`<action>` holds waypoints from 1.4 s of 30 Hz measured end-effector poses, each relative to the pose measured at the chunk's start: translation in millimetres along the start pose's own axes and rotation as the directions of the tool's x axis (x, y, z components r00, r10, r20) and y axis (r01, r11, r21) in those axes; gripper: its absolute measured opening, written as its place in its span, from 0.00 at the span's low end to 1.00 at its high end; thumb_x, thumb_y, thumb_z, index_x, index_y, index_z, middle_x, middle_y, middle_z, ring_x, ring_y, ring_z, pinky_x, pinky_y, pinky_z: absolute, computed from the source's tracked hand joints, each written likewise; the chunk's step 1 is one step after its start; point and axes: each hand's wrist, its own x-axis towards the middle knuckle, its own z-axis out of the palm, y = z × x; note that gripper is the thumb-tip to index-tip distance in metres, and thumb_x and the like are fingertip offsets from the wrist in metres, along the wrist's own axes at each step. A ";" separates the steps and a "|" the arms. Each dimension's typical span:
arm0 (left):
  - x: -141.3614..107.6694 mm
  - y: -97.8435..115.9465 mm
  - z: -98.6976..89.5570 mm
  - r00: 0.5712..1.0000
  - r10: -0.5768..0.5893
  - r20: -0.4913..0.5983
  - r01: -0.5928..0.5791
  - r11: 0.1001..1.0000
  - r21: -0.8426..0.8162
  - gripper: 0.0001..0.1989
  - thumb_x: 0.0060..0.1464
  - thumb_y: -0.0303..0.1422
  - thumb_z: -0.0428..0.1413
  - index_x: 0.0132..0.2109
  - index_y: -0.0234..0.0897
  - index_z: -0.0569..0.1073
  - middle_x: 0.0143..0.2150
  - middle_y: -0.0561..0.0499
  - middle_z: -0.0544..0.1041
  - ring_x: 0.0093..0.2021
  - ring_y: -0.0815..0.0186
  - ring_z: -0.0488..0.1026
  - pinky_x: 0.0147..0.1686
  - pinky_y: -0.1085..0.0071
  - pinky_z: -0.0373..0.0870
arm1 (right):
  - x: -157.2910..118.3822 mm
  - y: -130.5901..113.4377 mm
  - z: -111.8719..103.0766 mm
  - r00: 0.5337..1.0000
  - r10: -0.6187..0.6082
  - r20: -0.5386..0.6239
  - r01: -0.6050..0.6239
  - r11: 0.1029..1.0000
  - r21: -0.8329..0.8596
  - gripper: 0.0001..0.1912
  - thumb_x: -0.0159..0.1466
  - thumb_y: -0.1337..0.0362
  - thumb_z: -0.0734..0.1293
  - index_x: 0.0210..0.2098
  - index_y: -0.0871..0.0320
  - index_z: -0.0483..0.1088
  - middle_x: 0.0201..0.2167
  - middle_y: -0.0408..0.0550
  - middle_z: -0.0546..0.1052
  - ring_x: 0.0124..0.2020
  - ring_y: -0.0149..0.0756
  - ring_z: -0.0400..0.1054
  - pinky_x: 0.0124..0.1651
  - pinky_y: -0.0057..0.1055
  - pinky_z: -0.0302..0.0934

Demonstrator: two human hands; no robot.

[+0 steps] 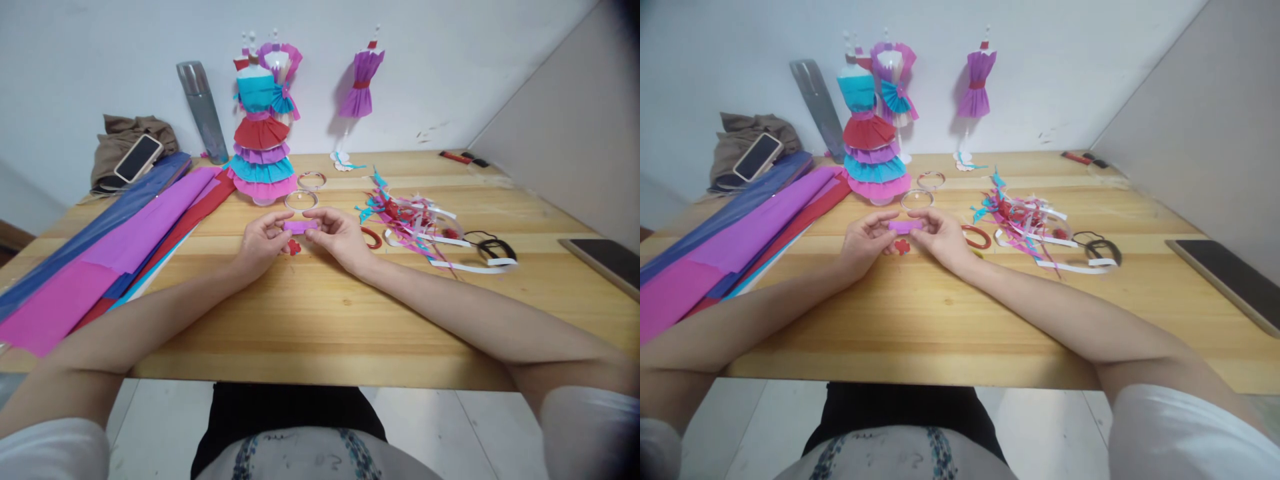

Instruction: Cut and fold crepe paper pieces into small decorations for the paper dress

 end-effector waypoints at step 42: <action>0.6 -7.6 -1.7 0.993 0.110 -0.034 -0.106 0.989 0.101 0.12 0.51 0.31 0.63 0.43 0.32 0.82 0.23 0.53 0.76 0.21 0.71 0.73 0.24 0.74 0.71 | 1.1 2.7 -6.9 0.974 -0.213 0.074 0.223 0.956 -0.188 0.08 0.63 0.62 0.66 0.35 0.55 0.78 0.31 0.46 0.77 0.34 0.36 0.73 0.44 0.39 0.68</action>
